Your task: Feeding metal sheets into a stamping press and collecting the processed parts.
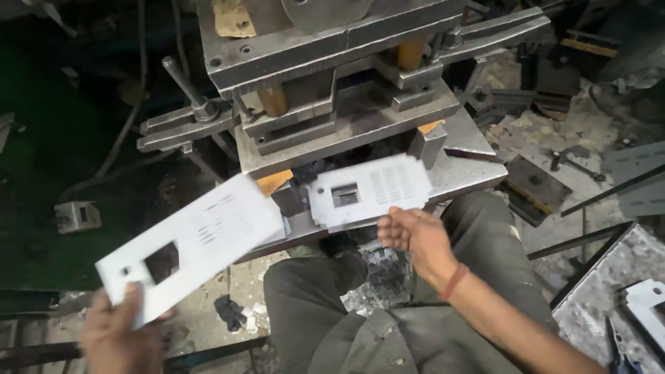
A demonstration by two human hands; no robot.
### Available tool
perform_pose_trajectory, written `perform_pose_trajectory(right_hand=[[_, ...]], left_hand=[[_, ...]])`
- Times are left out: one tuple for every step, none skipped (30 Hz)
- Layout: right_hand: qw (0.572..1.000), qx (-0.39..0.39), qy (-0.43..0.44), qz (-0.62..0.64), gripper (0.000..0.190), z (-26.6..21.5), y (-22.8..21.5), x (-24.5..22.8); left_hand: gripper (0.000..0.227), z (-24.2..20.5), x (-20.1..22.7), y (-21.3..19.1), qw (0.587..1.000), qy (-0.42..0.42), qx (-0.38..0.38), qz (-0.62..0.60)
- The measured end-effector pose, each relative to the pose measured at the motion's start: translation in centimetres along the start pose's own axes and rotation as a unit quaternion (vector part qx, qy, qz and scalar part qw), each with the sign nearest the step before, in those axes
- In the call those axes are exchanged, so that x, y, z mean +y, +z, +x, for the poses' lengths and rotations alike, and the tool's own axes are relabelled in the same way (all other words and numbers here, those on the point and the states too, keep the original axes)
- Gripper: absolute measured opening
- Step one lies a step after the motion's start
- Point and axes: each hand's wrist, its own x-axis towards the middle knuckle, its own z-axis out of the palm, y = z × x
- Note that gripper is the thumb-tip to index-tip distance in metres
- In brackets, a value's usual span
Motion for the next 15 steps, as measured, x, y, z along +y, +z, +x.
perform_pose_trajectory(right_hand=[[0.999, 0.014, 0.04, -0.026, 0.023, 0.6, -0.4, 0.8], [0.999, 0.012, 0.039, -0.026, 0.023, 0.1, -0.3, 0.8], [0.994, 0.049, 0.051, -0.077, 0.029, -0.3, -0.1, 0.9], [0.986, 0.086, 0.062, -0.129, 0.038, -0.7, 0.0, 0.8], [0.986, 0.084, 0.06, -0.131, 0.038, -1.2, 0.3, 0.3], [0.991, 0.044, 0.051, -0.114, 0.024, -1.7, 0.6, 0.0], [0.994, 0.004, 0.043, -0.097, 0.014, -2.3, 0.9, -0.3], [0.994, 0.002, 0.041, -0.097, 0.014, -3.0, 2.3, -1.4], [0.995, 0.002, -0.019, -0.099, 0.018, -3.7, 3.6, -2.5], [0.992, 0.003, -0.08, -0.099, 0.025, -4.4, 4.9, -3.5], [0.992, 0.001, -0.081, -0.098, 0.025, -4.1, 5.9, -4.7], [0.986, 0.03, -0.134, -0.091, 0.017, -3.9, 6.7, -6.0], [0.977, 0.058, -0.186, -0.084, 0.014, -3.8, 7.5, -7.2], [0.977, 0.058, -0.187, -0.083, 0.014, -2.2, 7.4, -7.8], [0.987, 0.057, -0.146, -0.04, 0.015, -0.6, 7.3, -8.5]], left_hand=[[0.028, -0.7, -0.2, 1.7, 0.999, -0.002, -0.001, -0.044], [0.028, -1.7, 0.8, 4.3, 0.999, -0.001, 0.001, -0.045], [0.032, -2.8, 1.8, 6.8, 0.997, -0.065, 0.001, -0.049], [0.037, -3.8, 2.8, 9.5, 0.99, -0.129, 0.002, -0.054], [0.037, -3.7, 2.0, 11.4, 0.99, -0.128, 0.004, -0.056], [0.032, -3.8, 1.1, 13.2, 0.985, -0.111, -0.056, -0.117], [0.027, -3.8, 0.3, 15.0, 0.973, -0.094, -0.116, -0.177], [0.027, -3.0, -0.3, 16.9, 0.973, -0.093, -0.115, -0.178], [0.03, -2.3, -0.8, 18.9, 0.97, -0.08, -0.107, -0.203], [0.035, -1.5, -1.2, 20.8, 0.967, -0.066, -0.099, -0.227], [0.035, -0.6, -1.0, 21.9, 0.967, -0.064, -0.098, -0.227], [0.035, 0.3, -0.8, 23.1, 0.962, -0.069, -0.125, -0.232], [0.036, 1.1, -0.7, 24.3, 0.957, -0.075, -0.152, -0.236], [0.036, 2.1, -0.3, 24.9, 0.957, -0.074, -0.153, -0.236], [0.036, 3.1, 0.1, 25.6, 0.948, -0.104, -0.192, -0.234]])
